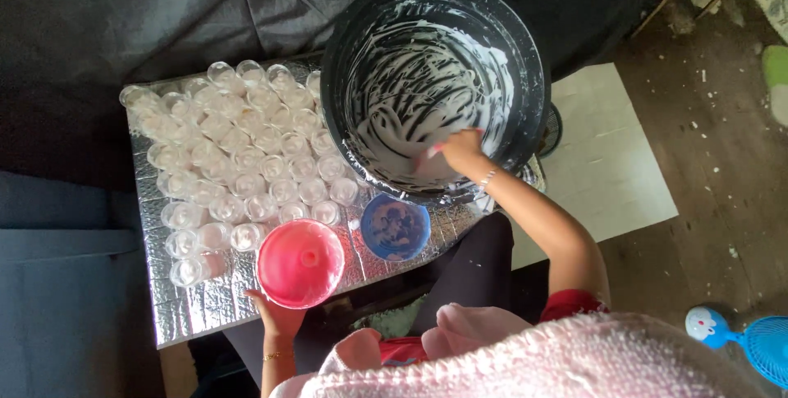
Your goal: Filling small plastic cups with a white mixture using a spoon
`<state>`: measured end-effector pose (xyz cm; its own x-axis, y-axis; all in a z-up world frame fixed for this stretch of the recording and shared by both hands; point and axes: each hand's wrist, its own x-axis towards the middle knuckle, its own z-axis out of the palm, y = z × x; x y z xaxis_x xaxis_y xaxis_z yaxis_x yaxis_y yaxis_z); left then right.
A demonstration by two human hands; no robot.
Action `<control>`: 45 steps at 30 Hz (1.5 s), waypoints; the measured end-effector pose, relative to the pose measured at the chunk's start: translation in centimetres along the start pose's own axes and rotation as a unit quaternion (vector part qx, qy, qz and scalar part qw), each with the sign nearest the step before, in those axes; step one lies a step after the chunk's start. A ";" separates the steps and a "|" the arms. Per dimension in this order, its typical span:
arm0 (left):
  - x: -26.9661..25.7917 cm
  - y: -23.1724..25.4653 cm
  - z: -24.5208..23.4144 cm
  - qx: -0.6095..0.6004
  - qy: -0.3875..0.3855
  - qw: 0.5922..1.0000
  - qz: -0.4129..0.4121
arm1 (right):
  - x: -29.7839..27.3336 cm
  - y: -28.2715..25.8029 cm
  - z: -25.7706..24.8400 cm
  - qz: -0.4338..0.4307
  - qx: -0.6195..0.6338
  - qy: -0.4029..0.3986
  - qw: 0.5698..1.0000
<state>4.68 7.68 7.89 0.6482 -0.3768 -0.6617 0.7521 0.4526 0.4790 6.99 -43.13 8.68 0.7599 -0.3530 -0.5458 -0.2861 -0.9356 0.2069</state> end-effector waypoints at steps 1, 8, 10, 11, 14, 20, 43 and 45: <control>0.3 0.0 0.0 -0.002 -0.001 1.000 0.000 | -0.5 0.7 -0.4 0.000 -0.002 0.001 1.000; 0.5 -1.6 -0.2 -0.018 -0.179 0.978 0.104 | 0.0 2.2 0.9 0.230 -0.059 -0.070 0.969; 0.6 -2.1 -0.3 -0.003 -0.186 0.978 0.093 | -0.6 1.1 0.3 0.247 0.023 -0.105 0.963; 0.7 -2.4 -0.7 -0.010 -0.189 0.979 0.078 | -1.1 0.4 0.1 0.210 0.087 -0.061 0.972; 0.6 -2.9 -0.3 -0.011 -0.155 0.987 0.044 | 0.0 -1.9 0.3 0.187 0.160 -0.067 0.967; 0.5 -3.0 -0.2 -0.015 -0.119 0.992 0.046 | 3.6 -3.7 2.7 0.079 0.331 -0.075 0.937; -2.7 -1.6 -0.7 0.008 -0.024 0.998 0.066 | -3.0 -4.6 0.0 -0.037 0.738 -0.129 0.661; -3.2 -1.2 -0.7 0.014 0.041 0.998 0.045 | -4.5 -4.6 -1.6 -0.046 0.716 -0.121 0.686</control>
